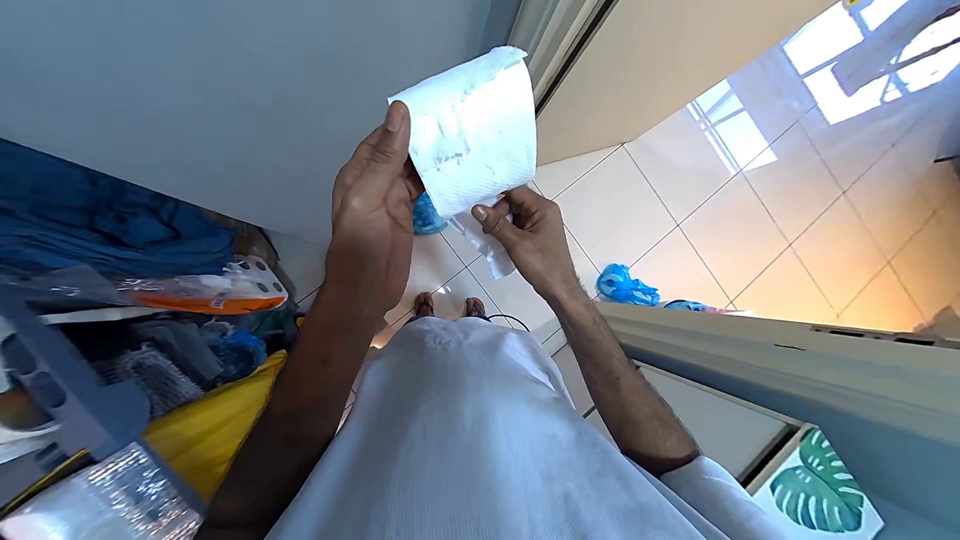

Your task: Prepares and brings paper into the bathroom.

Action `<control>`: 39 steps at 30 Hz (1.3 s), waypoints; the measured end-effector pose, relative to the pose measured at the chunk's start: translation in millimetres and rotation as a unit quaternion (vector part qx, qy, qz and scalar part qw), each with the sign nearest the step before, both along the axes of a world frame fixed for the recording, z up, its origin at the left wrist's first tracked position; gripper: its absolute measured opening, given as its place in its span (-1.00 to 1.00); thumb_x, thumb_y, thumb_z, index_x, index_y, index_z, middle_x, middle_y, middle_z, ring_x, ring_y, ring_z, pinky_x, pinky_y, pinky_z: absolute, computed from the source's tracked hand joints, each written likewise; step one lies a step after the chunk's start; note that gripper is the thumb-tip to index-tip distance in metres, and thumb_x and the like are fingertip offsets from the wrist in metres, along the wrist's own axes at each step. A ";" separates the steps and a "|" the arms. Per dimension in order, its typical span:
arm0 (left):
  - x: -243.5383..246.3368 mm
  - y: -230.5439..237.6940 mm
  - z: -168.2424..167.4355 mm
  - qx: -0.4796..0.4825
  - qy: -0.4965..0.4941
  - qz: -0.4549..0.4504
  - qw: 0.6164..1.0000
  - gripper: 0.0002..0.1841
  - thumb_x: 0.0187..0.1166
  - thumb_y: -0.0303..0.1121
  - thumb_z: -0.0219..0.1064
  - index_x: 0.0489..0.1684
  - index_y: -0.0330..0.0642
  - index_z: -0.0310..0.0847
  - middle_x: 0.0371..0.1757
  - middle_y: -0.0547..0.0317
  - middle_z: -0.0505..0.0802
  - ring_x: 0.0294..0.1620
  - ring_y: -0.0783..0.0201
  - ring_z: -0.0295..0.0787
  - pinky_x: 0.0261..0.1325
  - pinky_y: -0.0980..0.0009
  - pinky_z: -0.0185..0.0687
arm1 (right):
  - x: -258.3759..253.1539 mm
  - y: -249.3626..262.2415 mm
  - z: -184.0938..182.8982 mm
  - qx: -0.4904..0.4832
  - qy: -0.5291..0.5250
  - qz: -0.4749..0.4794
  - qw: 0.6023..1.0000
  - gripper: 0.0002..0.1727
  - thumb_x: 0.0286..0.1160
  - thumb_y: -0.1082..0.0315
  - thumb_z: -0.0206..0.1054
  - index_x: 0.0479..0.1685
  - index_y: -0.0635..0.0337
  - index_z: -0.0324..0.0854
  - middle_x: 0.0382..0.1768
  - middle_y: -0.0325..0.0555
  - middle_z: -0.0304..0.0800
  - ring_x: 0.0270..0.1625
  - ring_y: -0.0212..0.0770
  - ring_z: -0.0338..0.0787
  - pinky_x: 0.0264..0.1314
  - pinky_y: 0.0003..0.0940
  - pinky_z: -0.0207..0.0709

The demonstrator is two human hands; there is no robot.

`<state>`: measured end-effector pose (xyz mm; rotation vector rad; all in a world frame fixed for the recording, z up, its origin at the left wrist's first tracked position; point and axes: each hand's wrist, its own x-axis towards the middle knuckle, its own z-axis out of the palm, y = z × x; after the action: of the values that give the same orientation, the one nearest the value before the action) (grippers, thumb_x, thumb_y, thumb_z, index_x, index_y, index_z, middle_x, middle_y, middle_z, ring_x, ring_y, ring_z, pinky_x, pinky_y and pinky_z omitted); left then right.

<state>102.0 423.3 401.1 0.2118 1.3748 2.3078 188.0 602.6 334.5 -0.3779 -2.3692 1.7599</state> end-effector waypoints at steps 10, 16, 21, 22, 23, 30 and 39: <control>2.9 -16.4 21.0 0.030 -0.063 -0.039 0.997 -0.49 0.93 -0.10 -0.20 0.69 -0.21 0.23 0.53 0.01 0.64 0.59 0.11 0.56 0.70 0.09 0.43 | -15.2 -14.0 7.4 0.137 0.267 -0.169 0.939 -0.12 0.17 0.19 0.74 0.50 0.46 0.44 0.34 0.25 0.58 0.23 -0.09 0.68 0.05 -0.32 0.65; 10.9 -8.6 11.7 -0.081 -0.022 0.004 0.996 -0.69 0.77 -0.36 0.21 0.37 -0.26 0.44 0.14 0.10 0.84 0.22 0.25 0.81 0.43 0.24 0.68 | -26.8 -14.8 12.8 0.188 0.357 -0.158 0.901 -0.71 0.29 0.47 0.62 0.00 0.37 0.83 -0.11 0.10 0.80 -0.03 -0.13 0.80 0.03 -0.27 0.76; 16.6 1.7 -11.3 -0.138 0.008 0.058 0.989 -0.59 0.65 -0.43 0.35 0.40 -0.30 0.40 0.04 0.13 0.89 0.10 0.28 0.86 0.31 0.31 0.75 | -27.7 -10.7 6.5 0.144 0.327 -0.169 0.919 -0.90 0.39 0.56 0.50 -0.20 0.41 0.83 -0.25 0.03 0.82 -0.18 -0.23 0.83 -0.08 -0.35 0.79; 16.6 1.1 -13.4 -0.150 -0.003 0.068 0.986 -0.59 0.66 -0.40 0.36 0.42 -0.30 0.41 0.04 0.12 0.90 0.09 0.28 0.87 0.30 0.31 0.76 | -26.4 -9.4 5.4 0.129 0.311 -0.168 0.927 -0.91 0.43 0.56 0.46 -0.19 0.42 0.81 -0.26 0.01 0.82 -0.19 -0.25 0.83 -0.08 -0.38 0.78; 16.5 0.2 -15.2 -0.162 -0.011 0.074 0.984 -0.57 0.66 -0.38 0.36 0.44 -0.29 0.42 0.05 0.12 0.90 0.10 0.28 0.87 0.30 0.31 0.75 | -25.2 -7.7 4.8 0.119 0.301 -0.169 0.931 -0.91 0.46 0.55 0.43 -0.17 0.42 0.79 -0.27 0.00 0.82 -0.19 -0.27 0.84 -0.07 -0.39 0.79; 28.1 4.0 -11.2 -0.176 0.001 0.096 0.980 -0.48 0.65 -0.31 0.40 0.54 -0.17 0.36 0.10 0.21 0.89 0.10 0.35 0.86 0.28 0.37 0.74 | -15.1 -5.0 5.9 0.245 0.282 -0.113 0.921 -0.58 0.23 0.23 0.70 0.01 0.28 0.79 -0.02 0.06 0.84 0.03 -0.09 0.80 0.09 -0.13 0.68; 59.4 26.4 -14.5 -0.201 0.018 0.160 0.966 -0.27 0.54 -0.36 0.51 0.69 -0.01 0.16 -0.09 0.30 0.91 -0.06 0.40 0.91 0.06 0.44 0.84 | -25.2 4.1 -7.8 0.187 0.214 -0.140 0.948 -0.95 0.37 0.49 0.46 -0.28 0.28 0.77 -0.29 -0.09 0.83 -0.35 -0.37 0.83 -0.38 -0.48 0.79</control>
<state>161.4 449.6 386.6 -0.1045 1.9812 2.2063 162.7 606.7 326.6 -0.2327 -2.1387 1.1004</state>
